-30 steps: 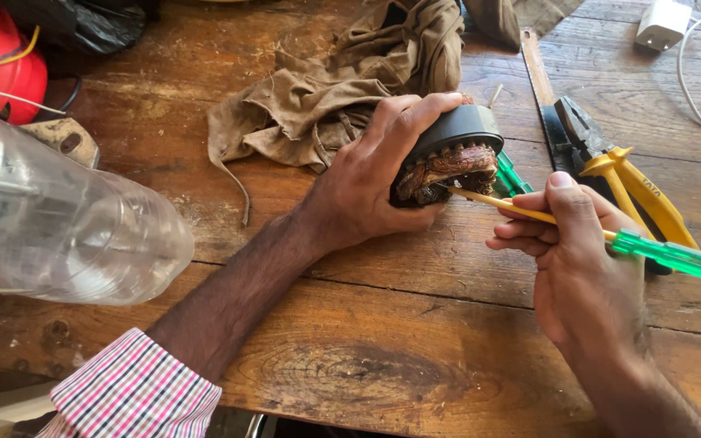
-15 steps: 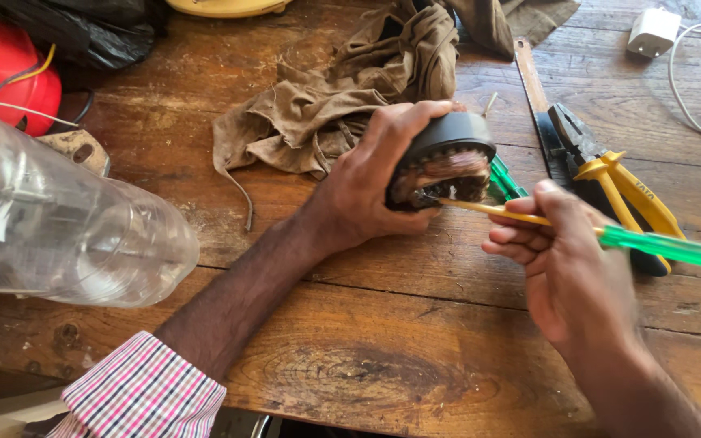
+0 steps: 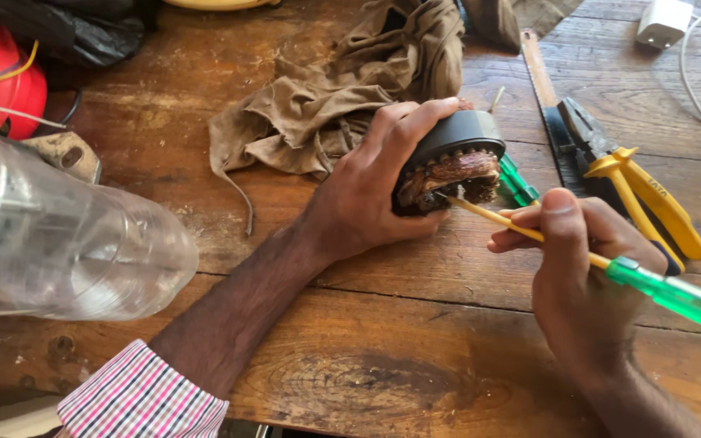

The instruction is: The person holds a cylindrical electrical component with copper windings and uses a screwdriver to scrape and clean the surface. The person rotates the component to access different areas while continuing to scrape with the screwdriver.

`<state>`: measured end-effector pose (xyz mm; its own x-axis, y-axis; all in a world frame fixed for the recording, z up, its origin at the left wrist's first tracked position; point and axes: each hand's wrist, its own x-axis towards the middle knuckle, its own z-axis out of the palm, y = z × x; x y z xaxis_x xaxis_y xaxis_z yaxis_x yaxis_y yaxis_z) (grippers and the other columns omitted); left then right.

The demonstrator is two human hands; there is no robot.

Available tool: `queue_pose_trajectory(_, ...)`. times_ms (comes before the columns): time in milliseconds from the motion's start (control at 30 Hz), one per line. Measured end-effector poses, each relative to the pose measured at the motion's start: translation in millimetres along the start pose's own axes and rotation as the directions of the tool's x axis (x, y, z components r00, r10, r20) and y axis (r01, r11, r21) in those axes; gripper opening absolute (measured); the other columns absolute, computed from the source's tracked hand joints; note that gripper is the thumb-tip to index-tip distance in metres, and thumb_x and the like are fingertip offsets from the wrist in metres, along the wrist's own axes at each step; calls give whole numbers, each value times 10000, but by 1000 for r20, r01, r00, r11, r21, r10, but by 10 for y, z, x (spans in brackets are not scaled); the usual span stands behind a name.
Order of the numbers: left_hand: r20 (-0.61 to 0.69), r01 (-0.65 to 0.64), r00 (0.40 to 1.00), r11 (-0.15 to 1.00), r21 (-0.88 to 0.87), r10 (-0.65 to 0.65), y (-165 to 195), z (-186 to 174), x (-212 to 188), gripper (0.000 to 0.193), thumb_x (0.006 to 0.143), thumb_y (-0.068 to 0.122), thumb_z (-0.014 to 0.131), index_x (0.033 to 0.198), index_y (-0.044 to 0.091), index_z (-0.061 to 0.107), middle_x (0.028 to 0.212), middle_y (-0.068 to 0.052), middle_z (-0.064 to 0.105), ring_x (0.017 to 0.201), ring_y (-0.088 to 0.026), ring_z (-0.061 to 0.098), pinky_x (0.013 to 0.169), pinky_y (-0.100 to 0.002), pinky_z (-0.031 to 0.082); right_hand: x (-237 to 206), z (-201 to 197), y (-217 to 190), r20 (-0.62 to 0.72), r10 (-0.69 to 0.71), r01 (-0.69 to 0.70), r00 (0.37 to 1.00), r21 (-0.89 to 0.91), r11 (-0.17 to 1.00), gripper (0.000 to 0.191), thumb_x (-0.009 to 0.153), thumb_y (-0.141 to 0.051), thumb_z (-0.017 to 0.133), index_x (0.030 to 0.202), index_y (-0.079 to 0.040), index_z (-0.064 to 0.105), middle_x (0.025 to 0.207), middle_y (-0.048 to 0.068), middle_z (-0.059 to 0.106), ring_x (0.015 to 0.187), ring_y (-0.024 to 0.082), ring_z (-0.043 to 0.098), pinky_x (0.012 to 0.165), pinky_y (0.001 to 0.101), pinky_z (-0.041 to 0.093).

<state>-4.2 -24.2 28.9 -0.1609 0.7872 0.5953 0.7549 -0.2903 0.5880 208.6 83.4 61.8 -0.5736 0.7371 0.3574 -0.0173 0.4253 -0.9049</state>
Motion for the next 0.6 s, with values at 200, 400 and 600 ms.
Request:
queue_pose_trajectory(200, -35, -3, 999, 1000, 23, 4, -24, 56, 28, 1088, 803, 308, 957, 1598, 203, 222, 1509, -200, 401, 1310, -374, 617, 1040, -408, 659, 4, 8, -60, 29, -149, 151, 988, -231, 961, 324, 1160, -176, 573, 960, 45, 699, 784, 107, 719, 695, 139, 725, 643, 223, 557)
queue_pose_trajectory(400, -48, 7, 999, 998, 64, -4, -28, 84, -1, 1090, 803, 326, 954, 1602, 206, 223, 1524, -191, 379, 1351, -409, 591, 1069, -439, 647, 18, -39, -156, 121, -205, 238, 971, -440, 866, 272, 1058, -146, 633, 870, 18, 740, 764, 97, 734, 632, 139, 694, 614, 269, 533)
queue_pose_trajectory(600, -63, -49, 996, 990, 131, 57, -94, 154, 18, 1115, 840, 363, 962, 1621, 256, 174, 1513, -199, 376, 1336, -398, 595, 1015, -427, 660, 24, -63, -243, 321, -317, 435, 893, -425, 794, 201, 1069, -150, 663, 954, 2, 727, 900, 112, 746, 785, 169, 744, 717, 296, 578)
